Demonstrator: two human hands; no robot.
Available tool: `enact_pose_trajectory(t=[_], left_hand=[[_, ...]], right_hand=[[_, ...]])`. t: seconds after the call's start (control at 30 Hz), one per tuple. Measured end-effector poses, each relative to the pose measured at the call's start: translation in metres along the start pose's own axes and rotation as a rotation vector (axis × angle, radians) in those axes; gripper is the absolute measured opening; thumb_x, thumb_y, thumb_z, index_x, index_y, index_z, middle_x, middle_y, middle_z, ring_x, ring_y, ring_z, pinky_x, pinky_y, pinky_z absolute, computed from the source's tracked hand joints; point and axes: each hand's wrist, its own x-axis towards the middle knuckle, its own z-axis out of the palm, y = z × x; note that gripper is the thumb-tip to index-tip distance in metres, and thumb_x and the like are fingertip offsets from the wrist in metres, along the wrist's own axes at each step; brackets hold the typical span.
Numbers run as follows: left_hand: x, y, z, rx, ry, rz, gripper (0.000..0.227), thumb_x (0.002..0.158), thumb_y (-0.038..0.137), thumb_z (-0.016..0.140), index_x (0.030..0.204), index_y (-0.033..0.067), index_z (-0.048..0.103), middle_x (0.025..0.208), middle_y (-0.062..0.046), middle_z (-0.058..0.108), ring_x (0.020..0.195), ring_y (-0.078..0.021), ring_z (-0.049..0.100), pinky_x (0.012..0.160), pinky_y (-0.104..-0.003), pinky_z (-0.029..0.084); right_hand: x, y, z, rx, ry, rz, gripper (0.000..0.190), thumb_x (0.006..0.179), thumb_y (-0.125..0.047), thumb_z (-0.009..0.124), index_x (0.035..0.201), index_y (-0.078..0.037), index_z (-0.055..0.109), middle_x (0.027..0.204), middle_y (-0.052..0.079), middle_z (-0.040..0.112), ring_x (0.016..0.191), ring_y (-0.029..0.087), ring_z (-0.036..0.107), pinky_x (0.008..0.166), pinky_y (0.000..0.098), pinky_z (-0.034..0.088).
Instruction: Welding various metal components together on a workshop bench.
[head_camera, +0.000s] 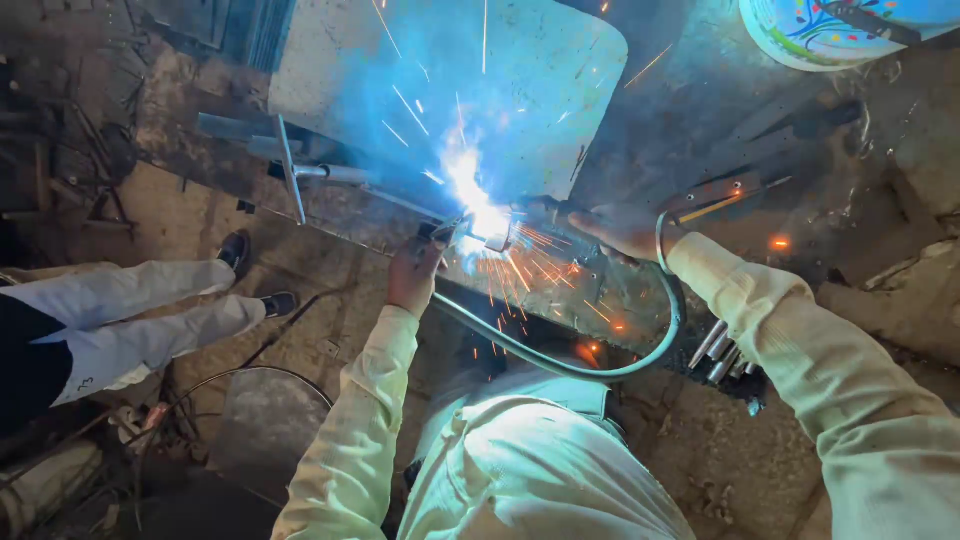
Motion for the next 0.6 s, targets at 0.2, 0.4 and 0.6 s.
enact_pose_trajectory(t=[0.2, 0.4, 0.6], left_hand=[[-0.002, 0.032, -0.006, -0.028, -0.040, -0.125, 0.026, 0.097, 0.029, 0.067, 0.093, 0.0027, 0.067, 0.071, -0.002, 0.067, 0.064, -0.0119, 0.061, 0.057, -0.032, 0.047], [0.000, 0.023, -0.008, 0.003, -0.061, 0.008, 0.038, 0.103, 0.037, 0.062, 0.098, 0.0000, 0.069, 0.074, -0.004, 0.067, 0.066, -0.0139, 0.058, 0.063, -0.034, 0.048], [0.006, 0.012, -0.007, 0.049, -0.065, 0.022, 0.041, 0.101, 0.041, 0.064, 0.097, -0.0001, 0.069, 0.073, -0.005, 0.069, 0.067, -0.0142, 0.060, 0.066, -0.033, 0.049]], right_hand=[[0.003, 0.010, 0.000, -0.065, 0.020, 0.025, 0.057, 0.093, -0.066, 0.043, 0.098, -0.014, 0.063, 0.056, 0.006, 0.055, 0.040, 0.015, 0.052, 0.041, 0.0340, 0.042], [-0.013, 0.009, 0.012, 0.184, 0.127, 0.077, 0.059, 0.089, -0.069, 0.051, 0.102, -0.013, 0.065, 0.062, 0.001, 0.057, 0.049, 0.013, 0.052, 0.045, 0.0358, 0.044], [0.018, 0.056, 0.021, -0.037, 0.201, 0.067, 0.077, 0.099, -0.069, 0.052, 0.081, 0.005, 0.064, 0.062, 0.008, 0.053, 0.051, 0.015, 0.051, 0.048, 0.0375, 0.040]])
